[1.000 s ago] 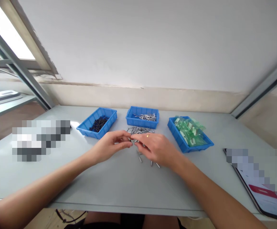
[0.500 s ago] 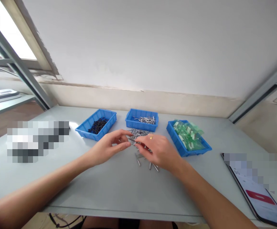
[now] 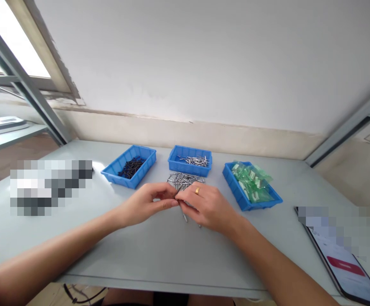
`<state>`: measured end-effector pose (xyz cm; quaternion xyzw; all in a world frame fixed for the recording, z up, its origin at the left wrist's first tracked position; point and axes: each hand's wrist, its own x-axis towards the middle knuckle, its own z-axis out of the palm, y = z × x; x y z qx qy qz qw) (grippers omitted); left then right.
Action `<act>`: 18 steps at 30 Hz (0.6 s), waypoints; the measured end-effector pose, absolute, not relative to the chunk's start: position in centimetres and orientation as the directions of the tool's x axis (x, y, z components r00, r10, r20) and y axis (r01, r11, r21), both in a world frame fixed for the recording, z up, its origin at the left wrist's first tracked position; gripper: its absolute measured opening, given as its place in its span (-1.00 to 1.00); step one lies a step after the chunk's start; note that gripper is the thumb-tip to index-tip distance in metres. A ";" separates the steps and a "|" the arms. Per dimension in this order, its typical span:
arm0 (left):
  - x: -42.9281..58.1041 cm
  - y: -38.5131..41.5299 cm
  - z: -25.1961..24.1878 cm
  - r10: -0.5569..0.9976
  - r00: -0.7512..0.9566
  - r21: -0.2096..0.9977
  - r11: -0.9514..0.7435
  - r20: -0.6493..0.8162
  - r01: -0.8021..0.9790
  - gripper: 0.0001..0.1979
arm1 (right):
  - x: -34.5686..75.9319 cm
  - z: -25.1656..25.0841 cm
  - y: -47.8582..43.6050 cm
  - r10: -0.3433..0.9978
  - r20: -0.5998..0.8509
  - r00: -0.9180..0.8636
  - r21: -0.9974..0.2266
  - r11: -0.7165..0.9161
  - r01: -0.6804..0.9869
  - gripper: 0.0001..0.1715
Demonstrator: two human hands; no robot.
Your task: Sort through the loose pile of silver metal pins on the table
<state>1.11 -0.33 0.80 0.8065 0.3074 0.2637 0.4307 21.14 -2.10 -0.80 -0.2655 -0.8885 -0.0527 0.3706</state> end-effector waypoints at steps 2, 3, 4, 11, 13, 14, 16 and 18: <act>1.1 -0.2 0.8 0.728 0.665 0.844 -0.454 0.168 0.284 -0.82 | 21.3 -0.7 -2.1 0.428 0.708 -0.561 -0.110 0.852 0.511 -0.82; 1.0 -0.2 0.8 0.727 0.664 0.836 -0.466 0.175 0.290 -0.81 | 21.4 -0.6 -2.1 0.433 0.719 -0.545 -0.118 0.847 0.518 -0.80; 1.0 -0.2 0.9 0.724 0.665 0.827 -0.479 0.182 0.295 -0.81 | 21.5 -0.6 -2.1 0.443 0.723 -0.530 -0.127 0.840 0.528 -0.78; 0.9 -0.1 0.9 0.723 0.658 0.772 -0.537 0.212 0.341 -0.79 | 21.8 -0.3 -1.9 0.475 0.724 -0.500 -0.098 0.789 0.606 -0.88; 0.9 -0.1 0.9 0.724 0.652 0.768 -0.545 0.227 0.337 -0.79 | 21.8 -0.3 -1.9 0.484 0.719 -0.498 -0.104 0.784 0.611 -0.90; 0.9 -0.2 0.9 0.721 0.652 0.767 -0.549 0.233 0.333 -0.79 | 21.8 -0.2 -1.9 0.490 0.714 -0.499 -0.109 0.783 0.612 -0.90; 0.8 -0.2 0.9 0.713 0.661 0.763 -0.556 0.235 0.329 -0.79 | 21.8 -0.2 -1.9 0.495 0.709 -0.502 -0.115 0.784 0.610 -0.89; 0.8 -0.2 0.9 0.709 0.664 0.756 -0.564 0.237 0.332 -0.78 | 21.8 -0.2 -1.9 0.492 0.711 -0.503 -0.113 0.785 0.609 -0.89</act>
